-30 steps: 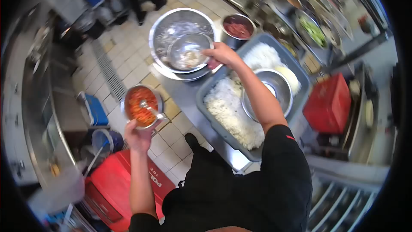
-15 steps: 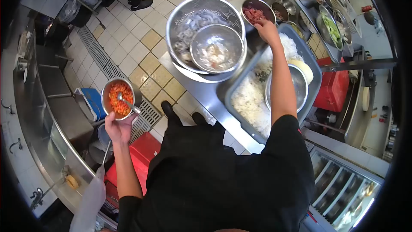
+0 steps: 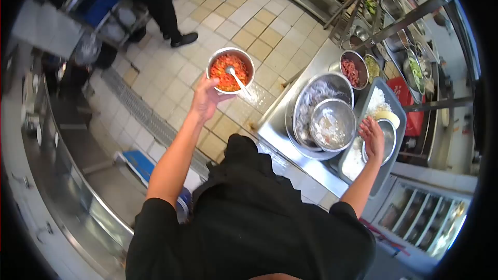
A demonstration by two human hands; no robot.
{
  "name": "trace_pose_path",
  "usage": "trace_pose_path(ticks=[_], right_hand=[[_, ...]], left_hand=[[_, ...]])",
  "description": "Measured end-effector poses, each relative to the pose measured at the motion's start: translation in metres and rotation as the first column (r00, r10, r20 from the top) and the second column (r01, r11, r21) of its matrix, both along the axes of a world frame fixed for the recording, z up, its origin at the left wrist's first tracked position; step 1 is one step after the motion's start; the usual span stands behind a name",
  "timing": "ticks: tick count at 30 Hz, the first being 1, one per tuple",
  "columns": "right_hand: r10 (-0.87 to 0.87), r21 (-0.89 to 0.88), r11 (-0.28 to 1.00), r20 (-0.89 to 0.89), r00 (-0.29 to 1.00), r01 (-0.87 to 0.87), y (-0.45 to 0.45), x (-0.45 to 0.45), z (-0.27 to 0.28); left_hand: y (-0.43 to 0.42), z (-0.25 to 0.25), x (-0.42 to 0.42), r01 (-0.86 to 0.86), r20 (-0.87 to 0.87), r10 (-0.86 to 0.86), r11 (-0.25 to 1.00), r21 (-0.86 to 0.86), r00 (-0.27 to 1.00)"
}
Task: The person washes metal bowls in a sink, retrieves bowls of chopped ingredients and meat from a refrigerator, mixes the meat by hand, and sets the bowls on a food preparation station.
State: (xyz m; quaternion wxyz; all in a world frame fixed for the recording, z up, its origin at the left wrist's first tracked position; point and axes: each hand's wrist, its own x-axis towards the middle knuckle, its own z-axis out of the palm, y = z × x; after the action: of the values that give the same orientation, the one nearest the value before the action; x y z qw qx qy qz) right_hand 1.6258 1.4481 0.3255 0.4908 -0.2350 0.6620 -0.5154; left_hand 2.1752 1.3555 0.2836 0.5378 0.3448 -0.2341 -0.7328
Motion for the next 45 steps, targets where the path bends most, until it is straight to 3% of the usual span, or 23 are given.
trace_pose_path(ticks=[6, 10, 17, 18, 24, 25, 26, 27, 28, 29, 33, 38, 39, 41, 45], right_hand=[[-0.196, 0.063, 0.977, -0.106, 0.975, 0.203, 0.006, 0.034, -0.012], [-0.334, 0.081, 0.934, -0.152, 0.930, 0.348, -0.021, 0.035, -0.021], [-0.294, 0.121, 0.902, -0.530, 0.796, 0.414, -0.060, 0.072, 0.022], [-0.360, 0.098, 0.873, -0.531, 0.767, 0.477, -0.063, 0.082, 0.029], [-0.695, -0.097, 0.635, -0.505, 0.511, 0.767, -0.099, 0.136, 0.040], [-0.732, -0.148, 0.619, -0.464, 0.499, 0.771, -0.119, 0.147, 0.038], [-0.758, -0.182, 0.604, -0.433, 0.488, 0.776, -0.134, 0.159, 0.036], [-0.774, -0.203, 0.592, -0.415, 0.479, 0.780, -0.141, 0.171, 0.042], [-0.747, -0.184, 0.605, -0.468, 0.472, 0.775, -0.171, 0.198, 0.062], [-0.736, -0.206, 0.635, -0.453, 0.503, 0.744, -0.183, 0.208, 0.064], [-0.758, -0.194, 0.612, -0.419, 0.500, 0.766, -0.251, 0.253, 0.086], [-0.806, -0.233, 0.576, -0.318, 0.499, 0.783, -0.361, 0.250, 0.068], [-0.772, -0.289, 0.634, -0.292, 0.565, 0.717, -0.381, 0.239, 0.051], [-0.804, -0.212, 0.593, -0.197, 0.561, 0.777, -0.490, 0.209, 0.022], [-0.756, -0.188, 0.645, -0.013, 0.654, 0.741, -0.652, 0.186, -0.011]], left_hand=[[-0.129, -0.030, 0.027, 0.189, -0.023, -0.188, 0.978, 0.085, 0.982], [-0.180, -0.040, 0.074, 0.174, 0.031, -0.182, 0.968, 0.179, 0.983], [-0.293, -0.046, 0.147, 0.122, 0.005, -0.129, 0.948, 0.294, 0.992], [-0.316, -0.053, 0.154, 0.125, -0.001, -0.131, 0.947, 0.295, 0.991], [-0.490, -0.060, 0.170, 0.103, 0.089, -0.128, 0.964, 0.246, 0.988], [-0.522, -0.064, 0.169, 0.101, 0.104, -0.125, 0.971, 0.217, 0.987], [-0.553, -0.058, 0.170, 0.204, 0.076, -0.212, 0.974, 0.100, 0.974], [-0.583, -0.052, 0.167, 0.199, 0.094, -0.210, 0.973, 0.117, 0.973], [-0.619, -0.062, 0.168, 0.239, 0.098, -0.245, 0.969, 0.063, 0.965], [-0.652, -0.066, 0.162, 0.161, 0.113, -0.173, 0.981, 0.111, 0.978], [-0.772, -0.057, 0.137, 0.211, 0.072, -0.223, 0.966, 0.148, 0.972], [-0.918, -0.067, 0.106, 0.170, 0.063, -0.185, 0.968, 0.184, 0.981], [-0.947, -0.070, 0.101, 0.139, 0.066, -0.154, 0.973, 0.186, 0.986], [-1.027, -0.067, 0.100, 0.058, 0.101, -0.078, 0.981, 0.185, 0.992], [-1.145, -0.056, 0.108, 0.012, 0.153, -0.034, 0.989, 0.145, 0.988]])
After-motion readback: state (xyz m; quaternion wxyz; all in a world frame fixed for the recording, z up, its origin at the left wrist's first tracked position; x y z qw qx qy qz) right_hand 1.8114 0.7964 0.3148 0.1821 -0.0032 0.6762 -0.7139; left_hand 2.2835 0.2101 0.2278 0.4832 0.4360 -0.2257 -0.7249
